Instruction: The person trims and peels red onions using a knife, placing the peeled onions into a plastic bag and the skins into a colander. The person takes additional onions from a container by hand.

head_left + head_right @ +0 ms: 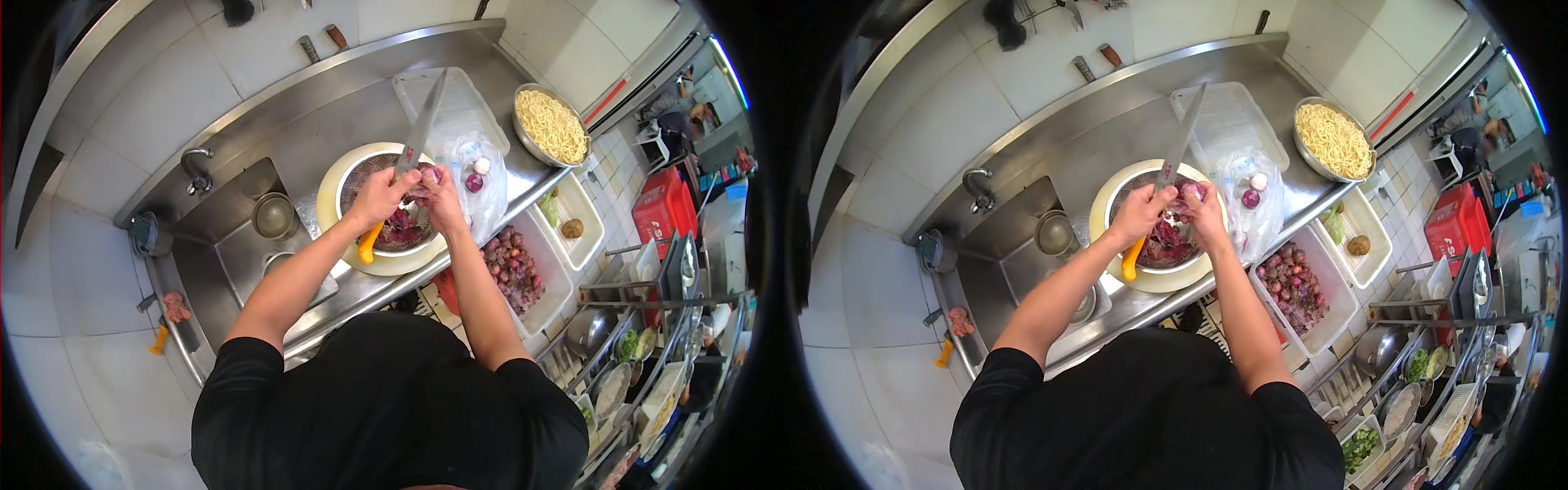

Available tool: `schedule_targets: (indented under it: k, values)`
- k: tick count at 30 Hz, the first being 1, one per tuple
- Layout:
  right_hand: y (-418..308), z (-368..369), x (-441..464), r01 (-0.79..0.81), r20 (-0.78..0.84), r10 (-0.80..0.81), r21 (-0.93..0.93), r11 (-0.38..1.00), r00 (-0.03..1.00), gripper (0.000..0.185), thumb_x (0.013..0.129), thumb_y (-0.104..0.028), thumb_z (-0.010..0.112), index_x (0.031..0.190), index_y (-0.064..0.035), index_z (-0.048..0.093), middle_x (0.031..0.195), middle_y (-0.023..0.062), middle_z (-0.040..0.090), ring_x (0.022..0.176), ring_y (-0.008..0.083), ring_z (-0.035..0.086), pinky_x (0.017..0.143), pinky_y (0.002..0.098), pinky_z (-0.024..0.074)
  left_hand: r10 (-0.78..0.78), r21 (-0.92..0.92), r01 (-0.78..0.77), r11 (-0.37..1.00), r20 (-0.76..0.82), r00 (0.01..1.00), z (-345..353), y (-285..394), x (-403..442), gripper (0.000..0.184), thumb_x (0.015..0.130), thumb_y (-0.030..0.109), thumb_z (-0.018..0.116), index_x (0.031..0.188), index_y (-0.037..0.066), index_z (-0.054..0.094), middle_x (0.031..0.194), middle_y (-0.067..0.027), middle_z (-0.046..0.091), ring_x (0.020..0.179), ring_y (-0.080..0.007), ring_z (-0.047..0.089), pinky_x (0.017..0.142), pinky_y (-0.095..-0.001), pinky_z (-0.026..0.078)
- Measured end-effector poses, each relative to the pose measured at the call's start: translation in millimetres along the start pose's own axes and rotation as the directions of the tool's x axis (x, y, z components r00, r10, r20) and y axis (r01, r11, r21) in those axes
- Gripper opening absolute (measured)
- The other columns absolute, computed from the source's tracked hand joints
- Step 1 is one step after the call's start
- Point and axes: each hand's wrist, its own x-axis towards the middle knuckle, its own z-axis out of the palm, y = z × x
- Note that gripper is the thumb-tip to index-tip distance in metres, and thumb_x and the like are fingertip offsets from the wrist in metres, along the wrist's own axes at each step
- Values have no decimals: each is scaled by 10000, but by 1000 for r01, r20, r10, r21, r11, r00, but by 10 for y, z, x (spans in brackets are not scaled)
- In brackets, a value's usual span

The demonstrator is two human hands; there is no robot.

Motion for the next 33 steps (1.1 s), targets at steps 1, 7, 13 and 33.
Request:
schedule_targets:
  k: [1,7,13,33]
  values:
    - [-6,-47,7,-16,-1,17,45,999,1000,396,1021,-207,627,1343,-68,443,1111,54,629,919,143,628,647,275,504,58,26,-59,998,28,998,16,78,-32,522,968,519,654,865,7,640,604,-23,525,577,-116,488,549,-328,403]
    - [-231,-68,-127,-99,153,51,328,939,987,365,1056,-237,491,1368,-48,487,1201,127,644,907,238,635,744,354,524,98,529,-57,846,-49,994,-352,-33,80,674,888,671,630,977,5,674,734,-187,679,711,-344,688,668,-449,503]
    - [-373,-234,-244,-141,269,58,302,943,961,339,1038,-223,520,1316,-29,526,1135,115,669,849,222,638,690,308,510,66,814,33,579,-87,994,-424,69,64,868,754,812,643,1026,-12,672,855,-233,720,848,-393,717,773,-470,556]
    - [-525,-6,-461,-303,408,156,323,897,899,414,1096,-410,392,1344,-89,472,995,84,666,583,135,551,471,231,385,339,679,-487,549,352,872,-375,456,155,611,832,647,699,823,50,571,694,-151,652,683,-385,654,631,-476,496]
